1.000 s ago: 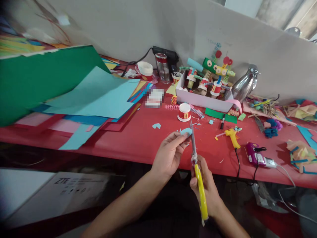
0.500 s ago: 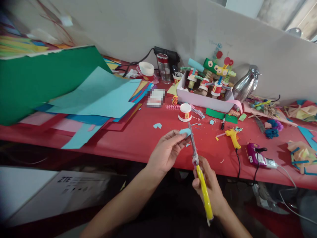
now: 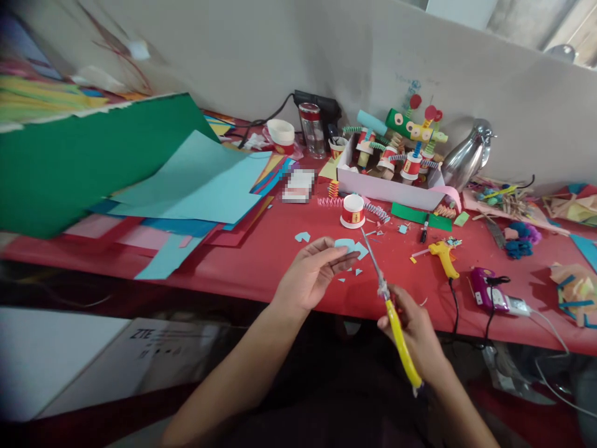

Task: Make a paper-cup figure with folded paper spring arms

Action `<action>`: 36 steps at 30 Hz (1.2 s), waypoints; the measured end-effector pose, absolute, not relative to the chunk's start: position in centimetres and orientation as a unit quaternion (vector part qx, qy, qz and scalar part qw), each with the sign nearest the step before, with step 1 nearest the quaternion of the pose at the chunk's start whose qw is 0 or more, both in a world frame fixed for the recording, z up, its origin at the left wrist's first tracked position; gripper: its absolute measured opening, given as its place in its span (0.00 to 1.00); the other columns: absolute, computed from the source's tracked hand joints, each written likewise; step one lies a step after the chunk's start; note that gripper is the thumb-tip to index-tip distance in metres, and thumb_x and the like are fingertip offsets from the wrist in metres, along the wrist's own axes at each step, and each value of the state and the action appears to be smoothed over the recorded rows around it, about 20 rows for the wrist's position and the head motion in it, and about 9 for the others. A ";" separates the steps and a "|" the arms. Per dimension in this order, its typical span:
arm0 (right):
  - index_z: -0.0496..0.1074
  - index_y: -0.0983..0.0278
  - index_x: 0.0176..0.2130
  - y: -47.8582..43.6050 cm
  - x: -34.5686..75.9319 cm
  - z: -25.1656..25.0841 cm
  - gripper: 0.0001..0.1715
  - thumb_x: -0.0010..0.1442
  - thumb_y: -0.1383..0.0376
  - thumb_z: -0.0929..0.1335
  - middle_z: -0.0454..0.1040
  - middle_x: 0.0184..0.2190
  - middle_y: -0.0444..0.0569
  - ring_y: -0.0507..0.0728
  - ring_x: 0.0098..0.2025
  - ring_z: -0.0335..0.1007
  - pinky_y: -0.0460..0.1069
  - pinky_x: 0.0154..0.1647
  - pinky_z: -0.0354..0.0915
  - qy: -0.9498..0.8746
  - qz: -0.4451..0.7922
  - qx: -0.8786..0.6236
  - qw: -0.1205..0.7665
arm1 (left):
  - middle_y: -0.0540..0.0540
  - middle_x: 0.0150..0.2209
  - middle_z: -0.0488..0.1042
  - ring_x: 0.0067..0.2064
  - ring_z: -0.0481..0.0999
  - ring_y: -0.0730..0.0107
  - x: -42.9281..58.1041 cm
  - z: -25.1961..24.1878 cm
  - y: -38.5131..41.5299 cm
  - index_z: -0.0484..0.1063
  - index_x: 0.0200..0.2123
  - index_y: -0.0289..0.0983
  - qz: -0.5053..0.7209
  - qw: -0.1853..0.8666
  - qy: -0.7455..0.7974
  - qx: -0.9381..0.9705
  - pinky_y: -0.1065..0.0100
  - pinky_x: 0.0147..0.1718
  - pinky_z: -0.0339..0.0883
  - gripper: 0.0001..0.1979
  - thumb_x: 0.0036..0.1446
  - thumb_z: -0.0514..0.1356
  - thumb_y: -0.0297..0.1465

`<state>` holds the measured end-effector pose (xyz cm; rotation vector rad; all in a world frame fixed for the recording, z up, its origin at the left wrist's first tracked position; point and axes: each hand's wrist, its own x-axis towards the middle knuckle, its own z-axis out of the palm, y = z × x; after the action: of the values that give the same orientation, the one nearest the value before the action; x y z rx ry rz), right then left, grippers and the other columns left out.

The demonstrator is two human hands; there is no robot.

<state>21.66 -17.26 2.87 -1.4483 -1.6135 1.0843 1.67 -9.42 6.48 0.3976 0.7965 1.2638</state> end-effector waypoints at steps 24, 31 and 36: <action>0.74 0.61 0.49 -10.9 21.4 3.1 0.17 0.63 0.60 0.64 0.77 0.44 0.55 0.62 0.44 0.74 0.56 0.45 0.70 -0.786 0.097 -0.565 0.234 | 0.49 0.25 0.77 0.29 0.78 0.72 1.1 2.0 -7.3 0.73 0.26 0.34 0.518 0.715 0.409 0.228 0.70 0.34 0.71 0.09 0.39 0.69 0.29; 0.75 0.63 0.37 -9.5 17.9 3.1 0.14 0.61 0.59 0.64 0.79 0.31 0.50 0.56 0.31 0.74 0.49 0.33 0.68 -0.720 0.287 -0.540 0.329 | 0.51 0.21 0.73 0.24 0.70 0.77 1.7 1.3 -8.7 0.75 0.24 0.35 0.457 0.662 0.431 0.407 0.72 0.27 0.62 0.11 0.41 0.70 0.35; 0.74 0.62 0.32 -9.7 17.0 2.3 0.13 0.59 0.58 0.64 0.78 0.27 0.48 0.55 0.27 0.72 0.49 0.30 0.66 -0.708 0.306 -0.540 0.338 | 0.49 0.26 0.75 0.30 0.73 0.70 -0.6 0.8 -8.7 0.76 0.27 0.38 0.429 0.569 0.487 0.505 0.67 0.35 0.66 0.05 0.51 0.64 0.33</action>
<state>16.96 -9.73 2.29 -1.4064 -1.8442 0.7970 -0.59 -8.67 0.80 1.1862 1.1432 1.0080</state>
